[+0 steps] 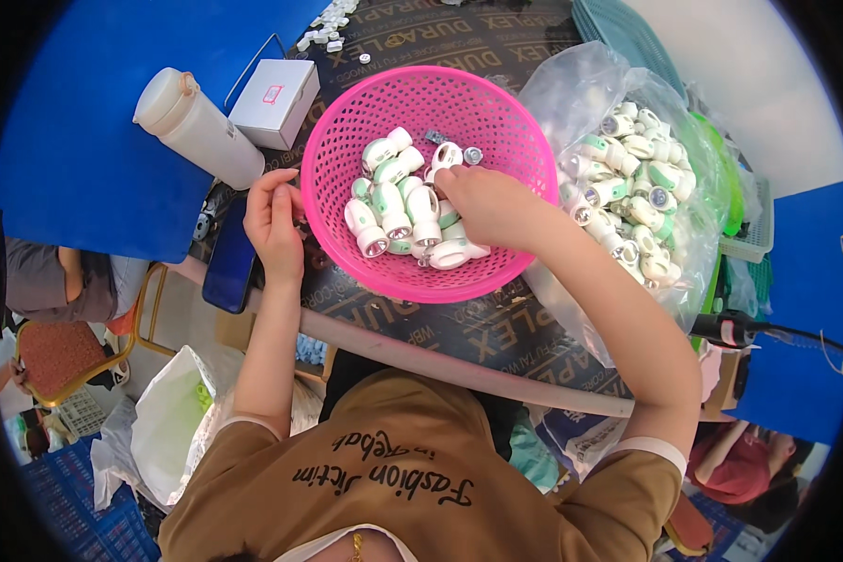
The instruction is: The recorder sorts small white and green plastic toy components from baskets and places them into clear plastic bags.
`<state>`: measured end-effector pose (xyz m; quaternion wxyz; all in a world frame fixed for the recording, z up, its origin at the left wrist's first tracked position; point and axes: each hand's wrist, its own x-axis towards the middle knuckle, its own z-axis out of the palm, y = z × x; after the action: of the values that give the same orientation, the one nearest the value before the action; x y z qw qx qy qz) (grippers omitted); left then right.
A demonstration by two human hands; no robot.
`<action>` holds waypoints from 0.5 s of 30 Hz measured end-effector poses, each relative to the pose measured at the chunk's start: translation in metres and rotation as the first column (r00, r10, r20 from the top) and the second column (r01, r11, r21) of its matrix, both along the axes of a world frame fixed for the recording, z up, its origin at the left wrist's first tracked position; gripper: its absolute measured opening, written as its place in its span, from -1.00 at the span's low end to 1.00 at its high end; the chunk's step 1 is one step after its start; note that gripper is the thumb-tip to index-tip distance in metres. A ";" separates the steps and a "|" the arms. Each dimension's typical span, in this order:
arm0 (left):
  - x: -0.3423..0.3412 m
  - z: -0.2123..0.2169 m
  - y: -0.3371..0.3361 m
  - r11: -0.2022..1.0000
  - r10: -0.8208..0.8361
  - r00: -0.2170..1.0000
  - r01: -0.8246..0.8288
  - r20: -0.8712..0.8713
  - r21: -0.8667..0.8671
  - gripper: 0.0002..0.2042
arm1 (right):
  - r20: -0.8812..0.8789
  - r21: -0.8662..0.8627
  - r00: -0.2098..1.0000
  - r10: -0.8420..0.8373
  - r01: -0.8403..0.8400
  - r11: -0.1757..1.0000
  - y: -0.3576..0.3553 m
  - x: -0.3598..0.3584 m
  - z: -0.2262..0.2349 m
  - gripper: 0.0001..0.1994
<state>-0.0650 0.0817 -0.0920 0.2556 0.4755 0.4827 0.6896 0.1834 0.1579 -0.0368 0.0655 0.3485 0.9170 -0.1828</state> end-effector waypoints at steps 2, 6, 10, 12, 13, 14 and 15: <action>-0.001 0.001 -0.001 1.000 -0.007 1.000 0.007 -0.005 0.002 -0.84 | -0.045 -0.034 0.999 -0.019 0.018 0.999 0.003 0.000 -0.004 -0.73; -0.001 0.001 -0.001 1.000 -0.017 1.000 0.017 -0.013 0.011 -0.84 | 0.084 0.049 0.996 -0.032 0.028 0.998 0.005 -0.002 -0.002 -0.68; 0.001 0.002 0.000 1.000 -0.010 1.000 0.010 -0.007 0.003 -0.84 | 0.399 0.043 0.916 -0.042 0.027 0.999 0.006 -0.014 0.014 -0.70; 0.003 0.002 0.003 1.000 -0.026 1.000 0.026 -0.007 0.005 -0.84 | 0.344 0.100 0.934 -0.093 0.062 0.993 0.005 -0.009 0.014 -0.70; 0.003 0.001 0.003 1.000 -0.030 1.000 0.030 -0.007 0.007 -0.84 | 0.286 0.153 0.948 -0.137 0.096 0.984 0.006 -0.006 0.014 -0.71; 0.003 0.000 0.004 0.999 -0.038 0.999 0.038 -0.020 0.008 -0.84 | 0.286 0.155 0.948 -0.140 0.099 0.983 0.008 -0.004 0.020 -0.71; 0.002 0.000 0.003 0.999 -0.040 0.999 0.040 -0.035 0.007 -0.84 | 0.247 0.145 0.950 -0.193 0.161 0.976 0.011 -0.004 0.031 -0.70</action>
<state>-0.0631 0.0847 -0.0917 0.2588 0.4981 0.4749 0.6778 0.1795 0.1692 -0.0059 0.1466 0.4536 0.8750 -0.0839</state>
